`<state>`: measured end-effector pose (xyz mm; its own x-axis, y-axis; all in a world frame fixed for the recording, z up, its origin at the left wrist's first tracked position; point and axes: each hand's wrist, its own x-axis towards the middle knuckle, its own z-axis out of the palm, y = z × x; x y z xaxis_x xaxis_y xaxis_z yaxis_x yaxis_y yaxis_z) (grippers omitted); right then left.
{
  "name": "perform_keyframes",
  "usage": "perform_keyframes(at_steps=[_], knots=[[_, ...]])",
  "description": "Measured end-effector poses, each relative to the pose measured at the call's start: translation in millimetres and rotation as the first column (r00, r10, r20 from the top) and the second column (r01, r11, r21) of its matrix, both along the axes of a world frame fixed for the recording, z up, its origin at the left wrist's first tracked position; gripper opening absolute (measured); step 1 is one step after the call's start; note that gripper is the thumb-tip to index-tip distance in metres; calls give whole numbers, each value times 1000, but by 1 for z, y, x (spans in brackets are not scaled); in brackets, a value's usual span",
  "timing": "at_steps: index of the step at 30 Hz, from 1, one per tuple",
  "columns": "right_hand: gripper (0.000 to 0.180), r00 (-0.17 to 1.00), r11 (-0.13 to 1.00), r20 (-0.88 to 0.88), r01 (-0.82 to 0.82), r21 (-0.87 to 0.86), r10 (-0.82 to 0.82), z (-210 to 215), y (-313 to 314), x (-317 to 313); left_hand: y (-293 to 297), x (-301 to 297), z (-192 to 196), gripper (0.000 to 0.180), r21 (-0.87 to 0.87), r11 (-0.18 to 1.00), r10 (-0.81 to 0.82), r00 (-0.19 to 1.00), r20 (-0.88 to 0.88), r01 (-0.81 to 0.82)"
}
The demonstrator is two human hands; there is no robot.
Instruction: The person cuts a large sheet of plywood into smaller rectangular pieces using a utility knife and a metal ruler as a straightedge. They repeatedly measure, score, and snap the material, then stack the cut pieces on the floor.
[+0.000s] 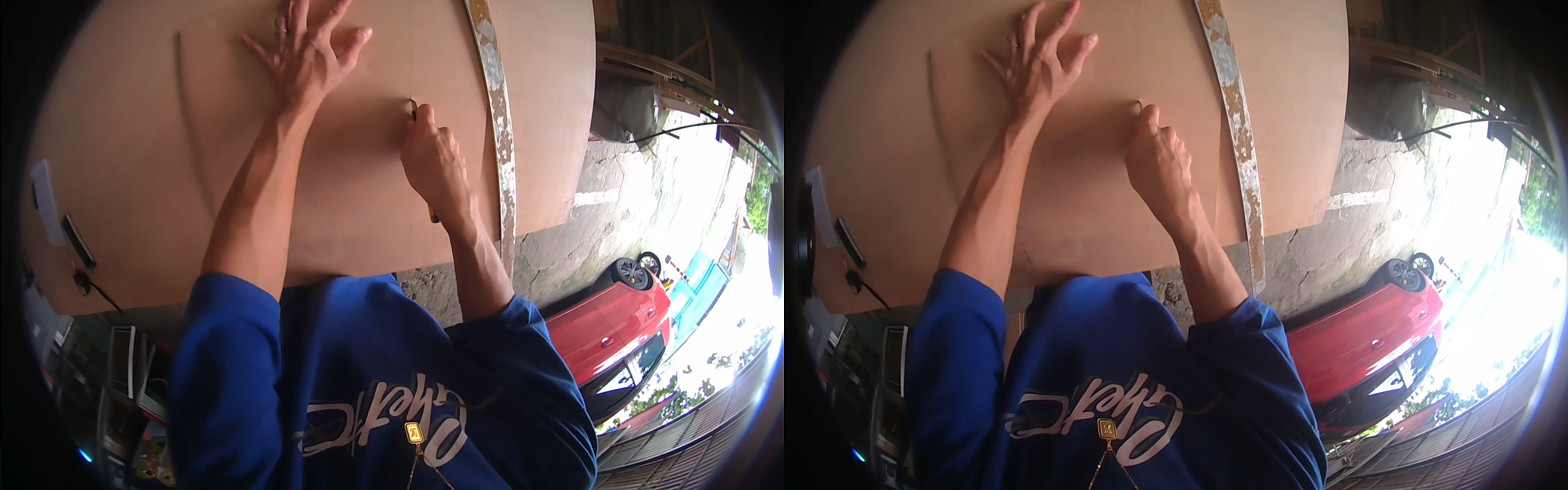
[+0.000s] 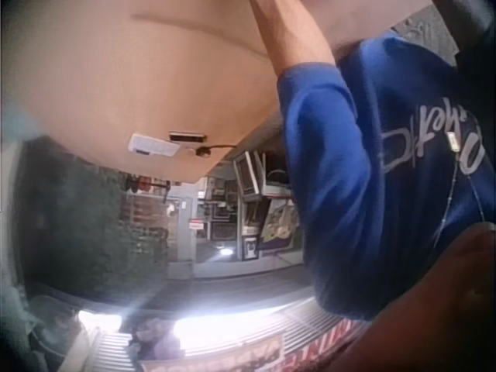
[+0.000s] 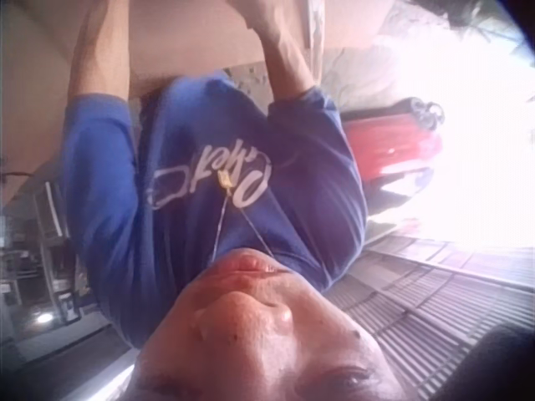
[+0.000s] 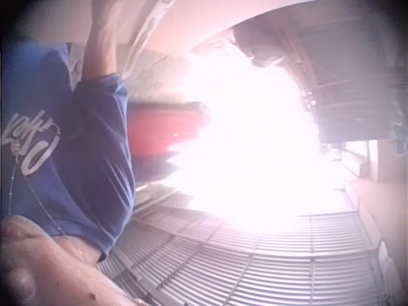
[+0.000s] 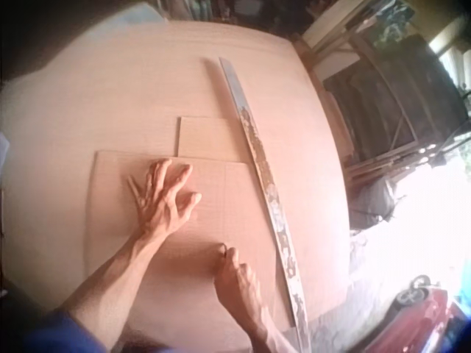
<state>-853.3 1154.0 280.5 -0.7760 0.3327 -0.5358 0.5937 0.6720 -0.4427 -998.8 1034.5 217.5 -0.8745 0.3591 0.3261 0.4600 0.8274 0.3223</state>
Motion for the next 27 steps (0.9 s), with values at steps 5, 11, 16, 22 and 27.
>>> perform_keyframes(at_steps=[5,11,16,22,27], knots=[[15,1000,1000,-5,-18,-12,18,1,-9,43,1,2,4,54,-95,995,30,999,42,-26],[12,1000,1000,8,-18,5,18,2,-28,103,-1,-2,-4,53,-93,996,20,996,82,-12],[12,997,996,75,35,-78,-29,-1,-46,168,-3,-5,-9,54,-59,998,-36,999,-2,36],[15,945,992,328,34,-117,6,-18,-77,289,-4,-7,-14,54,-94,996,20,998,58,-15],[28,792,827,347,557,-74,-502,-17,-75,316,-6,-7,-18,54,-110,994,-17,1000,21,19]])
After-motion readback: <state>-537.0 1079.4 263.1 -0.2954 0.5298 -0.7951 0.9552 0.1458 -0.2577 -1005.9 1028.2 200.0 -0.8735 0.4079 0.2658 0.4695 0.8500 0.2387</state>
